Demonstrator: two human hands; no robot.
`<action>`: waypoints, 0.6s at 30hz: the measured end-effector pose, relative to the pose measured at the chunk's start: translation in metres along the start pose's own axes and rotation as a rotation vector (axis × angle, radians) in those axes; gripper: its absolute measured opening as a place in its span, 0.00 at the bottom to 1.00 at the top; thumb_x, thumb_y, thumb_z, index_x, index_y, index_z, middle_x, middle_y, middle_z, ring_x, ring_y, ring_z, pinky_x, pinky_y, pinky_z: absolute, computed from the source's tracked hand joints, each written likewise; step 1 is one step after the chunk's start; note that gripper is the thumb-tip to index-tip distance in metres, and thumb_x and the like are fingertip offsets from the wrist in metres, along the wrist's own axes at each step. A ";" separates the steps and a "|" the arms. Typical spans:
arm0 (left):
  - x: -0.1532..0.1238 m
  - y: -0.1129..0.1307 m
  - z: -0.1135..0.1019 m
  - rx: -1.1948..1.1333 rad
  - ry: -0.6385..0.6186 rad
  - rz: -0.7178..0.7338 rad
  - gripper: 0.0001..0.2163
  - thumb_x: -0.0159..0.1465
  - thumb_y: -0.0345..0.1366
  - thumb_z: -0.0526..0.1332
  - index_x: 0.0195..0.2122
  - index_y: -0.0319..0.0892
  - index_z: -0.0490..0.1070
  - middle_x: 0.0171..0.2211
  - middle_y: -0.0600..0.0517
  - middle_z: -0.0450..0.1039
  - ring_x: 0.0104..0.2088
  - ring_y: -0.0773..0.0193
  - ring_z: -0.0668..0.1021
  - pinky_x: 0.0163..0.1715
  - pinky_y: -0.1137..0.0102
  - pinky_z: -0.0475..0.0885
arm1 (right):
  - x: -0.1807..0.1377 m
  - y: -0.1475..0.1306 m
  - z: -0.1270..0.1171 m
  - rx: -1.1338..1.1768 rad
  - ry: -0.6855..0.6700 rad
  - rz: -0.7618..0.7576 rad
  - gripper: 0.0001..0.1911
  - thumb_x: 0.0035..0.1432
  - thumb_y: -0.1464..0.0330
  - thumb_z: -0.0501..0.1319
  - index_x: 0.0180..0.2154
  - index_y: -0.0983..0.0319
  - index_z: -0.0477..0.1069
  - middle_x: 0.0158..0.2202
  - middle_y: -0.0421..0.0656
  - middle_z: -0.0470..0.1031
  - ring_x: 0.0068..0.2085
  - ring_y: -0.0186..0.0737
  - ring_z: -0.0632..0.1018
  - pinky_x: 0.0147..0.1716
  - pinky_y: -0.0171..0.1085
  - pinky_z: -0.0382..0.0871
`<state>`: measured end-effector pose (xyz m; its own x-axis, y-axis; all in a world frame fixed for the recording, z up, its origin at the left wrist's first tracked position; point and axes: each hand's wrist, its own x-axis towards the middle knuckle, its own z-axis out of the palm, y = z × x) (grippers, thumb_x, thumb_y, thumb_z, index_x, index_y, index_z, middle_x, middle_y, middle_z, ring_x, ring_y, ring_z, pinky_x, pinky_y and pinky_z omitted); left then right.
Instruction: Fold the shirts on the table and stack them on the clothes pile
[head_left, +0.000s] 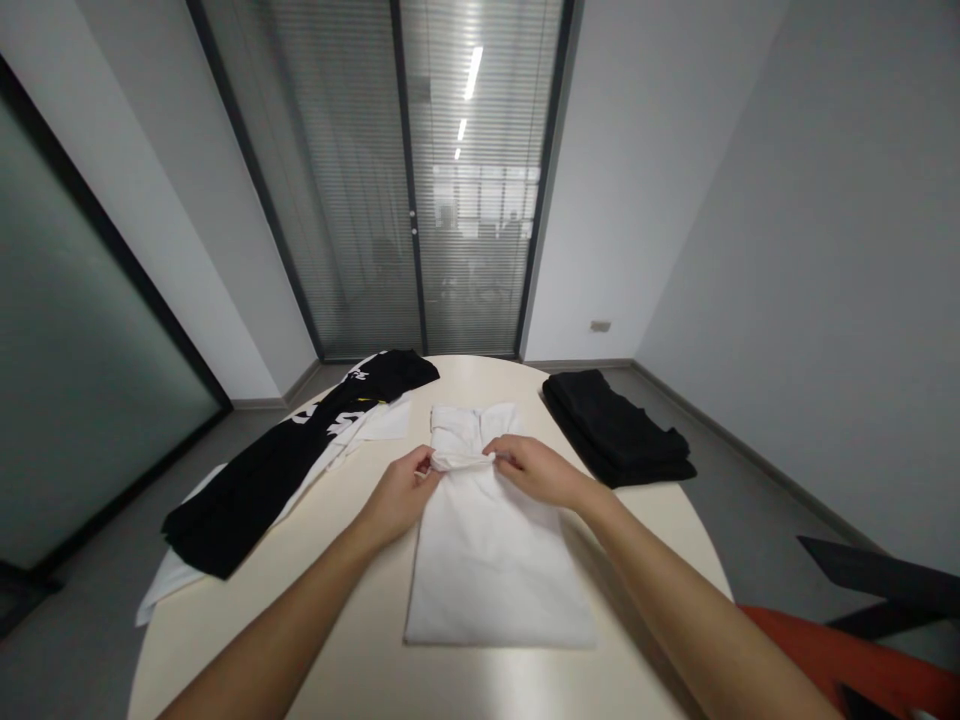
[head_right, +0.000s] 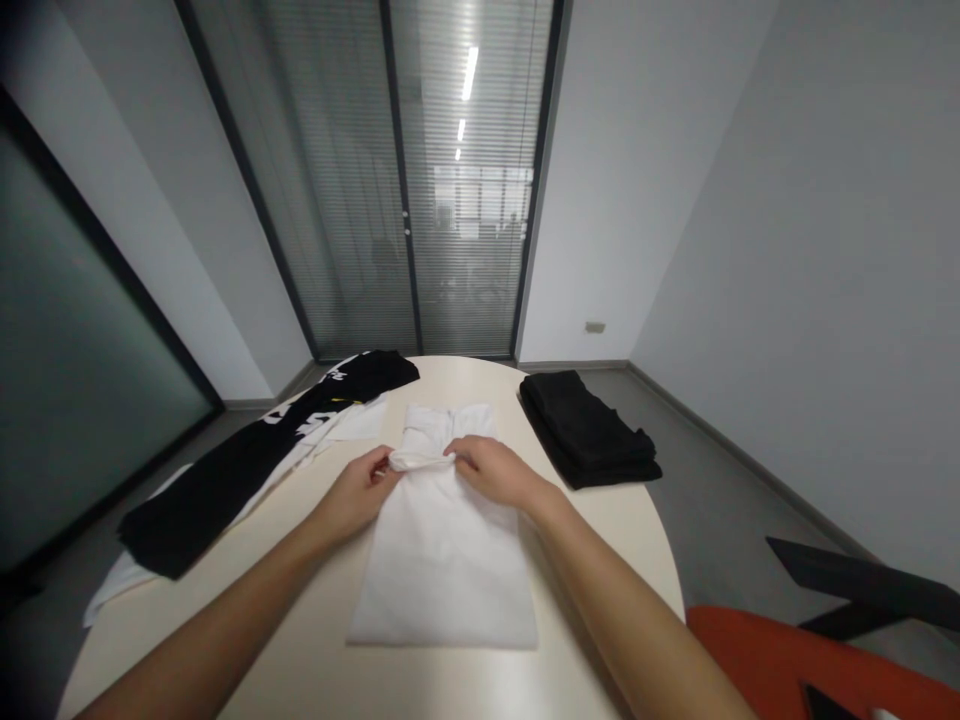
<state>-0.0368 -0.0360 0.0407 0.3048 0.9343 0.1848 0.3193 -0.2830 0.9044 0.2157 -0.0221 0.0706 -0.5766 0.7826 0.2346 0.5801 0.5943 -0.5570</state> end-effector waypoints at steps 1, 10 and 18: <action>0.003 -0.009 0.003 0.060 0.041 0.002 0.11 0.65 0.42 0.58 0.40 0.39 0.72 0.35 0.50 0.75 0.34 0.62 0.75 0.34 0.72 0.66 | 0.004 0.008 0.005 -0.023 -0.018 -0.005 0.17 0.62 0.73 0.53 0.48 0.63 0.75 0.47 0.48 0.78 0.46 0.42 0.77 0.48 0.38 0.65; 0.003 -0.035 0.011 0.468 0.132 0.077 0.10 0.65 0.36 0.57 0.45 0.41 0.71 0.39 0.47 0.76 0.39 0.59 0.76 0.41 0.68 0.67 | -0.005 0.040 0.000 -0.201 -0.029 0.329 0.19 0.57 0.63 0.60 0.49 0.63 0.75 0.35 0.46 0.78 0.34 0.41 0.75 0.37 0.37 0.63; 0.014 -0.033 0.010 0.304 0.262 0.064 0.10 0.68 0.38 0.54 0.45 0.42 0.71 0.39 0.48 0.78 0.39 0.59 0.79 0.41 0.68 0.69 | -0.007 0.054 0.013 0.031 0.233 0.179 0.17 0.63 0.65 0.54 0.51 0.63 0.72 0.37 0.43 0.74 0.31 0.36 0.70 0.36 0.36 0.63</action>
<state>-0.0343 -0.0157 0.0097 0.1063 0.9253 0.3641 0.5697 -0.3567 0.7404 0.2437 0.0022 0.0285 -0.3174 0.8980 0.3049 0.6410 0.4401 -0.6289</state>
